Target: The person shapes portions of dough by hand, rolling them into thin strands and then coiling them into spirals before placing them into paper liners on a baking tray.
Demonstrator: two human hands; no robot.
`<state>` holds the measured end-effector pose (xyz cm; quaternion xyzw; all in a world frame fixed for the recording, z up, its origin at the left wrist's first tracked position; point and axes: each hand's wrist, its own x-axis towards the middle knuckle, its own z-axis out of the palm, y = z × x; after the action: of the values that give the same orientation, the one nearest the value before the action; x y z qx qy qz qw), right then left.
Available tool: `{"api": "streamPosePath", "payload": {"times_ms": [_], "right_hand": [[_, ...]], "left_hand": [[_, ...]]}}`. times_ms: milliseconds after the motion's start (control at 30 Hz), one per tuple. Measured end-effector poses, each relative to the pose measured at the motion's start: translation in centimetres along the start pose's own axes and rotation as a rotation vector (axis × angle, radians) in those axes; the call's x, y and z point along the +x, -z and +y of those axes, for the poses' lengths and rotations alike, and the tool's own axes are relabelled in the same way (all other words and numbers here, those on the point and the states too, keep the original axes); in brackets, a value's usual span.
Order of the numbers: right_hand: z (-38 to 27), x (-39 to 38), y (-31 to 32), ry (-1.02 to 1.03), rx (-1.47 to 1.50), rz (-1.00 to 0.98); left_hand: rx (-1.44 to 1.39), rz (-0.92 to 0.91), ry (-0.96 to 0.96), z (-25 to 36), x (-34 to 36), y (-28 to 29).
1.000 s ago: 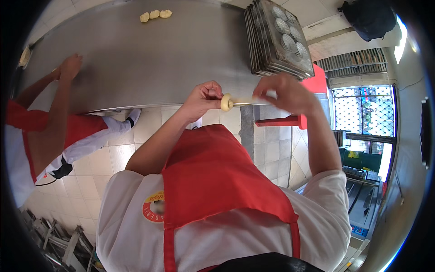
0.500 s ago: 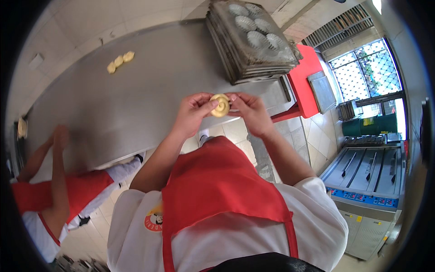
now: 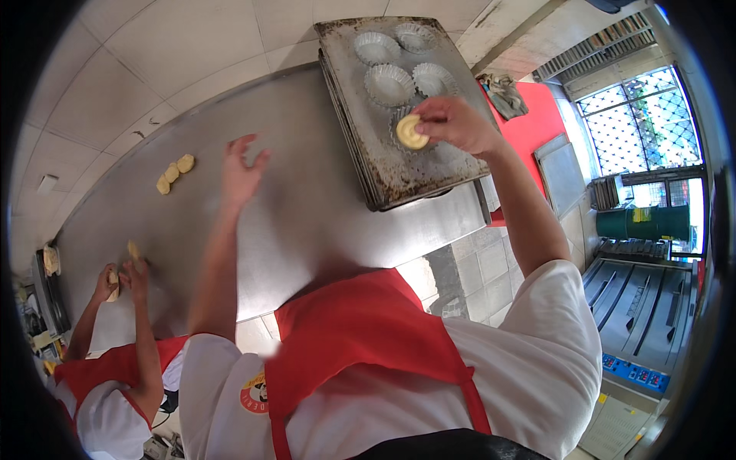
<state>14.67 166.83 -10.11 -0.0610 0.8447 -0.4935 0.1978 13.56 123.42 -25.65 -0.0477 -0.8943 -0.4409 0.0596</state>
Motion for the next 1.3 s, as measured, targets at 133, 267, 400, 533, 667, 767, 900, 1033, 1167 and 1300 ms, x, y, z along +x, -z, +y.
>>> {"api": "streamPosePath", "payload": {"times_ms": [133, 267, 400, 533, 667, 767, 900, 1033, 1167, 1300], "right_hand": [[-0.4, 1.0, -1.5, 0.101, -0.625, 0.018], [-4.3, -2.5, -2.7, 0.179, -0.793, 0.362], [-6.9, -7.7, -6.5, 0.149, -0.510, 0.488], [-6.9, -11.5, -14.5, 0.176, -0.296, 0.422], [-8.9, -11.6, -22.4, 0.296, -0.237, 0.302], [-8.8, -9.7, -27.4, 0.301, -0.170, 0.306], [-10.2, -6.4, -36.5, 0.409, -0.080, 0.532], [-8.6, -5.9, -40.0, 0.466, -0.208, 0.196], [-1.1, -6.8, -44.3, 0.243, -0.435, -0.110], [4.7, -9.7, -51.0, 0.356, -0.864, 0.078]], "left_hand": [[0.792, -0.006, -0.037, -9.0, 3.6, 3.1], [1.027, -0.369, 0.260, -10.2, 7.1, 6.1], [1.135, -0.463, 0.231, -12.4, 9.2, 7.9], [1.180, -0.427, -0.031, -13.4, 7.7, 8.7], [1.162, -0.413, -0.134, -15.9, 6.0, 12.0], [0.696, -0.172, -0.196, -11.2, 2.0, 12.5], [-0.422, -0.069, -0.104, -0.8, -9.2, 11.2], [-0.904, -0.028, 0.086, -1.5, -20.3, 9.7], [-0.354, -0.034, 0.095, -7.1, -28.4, 7.7], [-0.182, 0.064, 0.006, -8.6, -32.8, 9.7]]}}
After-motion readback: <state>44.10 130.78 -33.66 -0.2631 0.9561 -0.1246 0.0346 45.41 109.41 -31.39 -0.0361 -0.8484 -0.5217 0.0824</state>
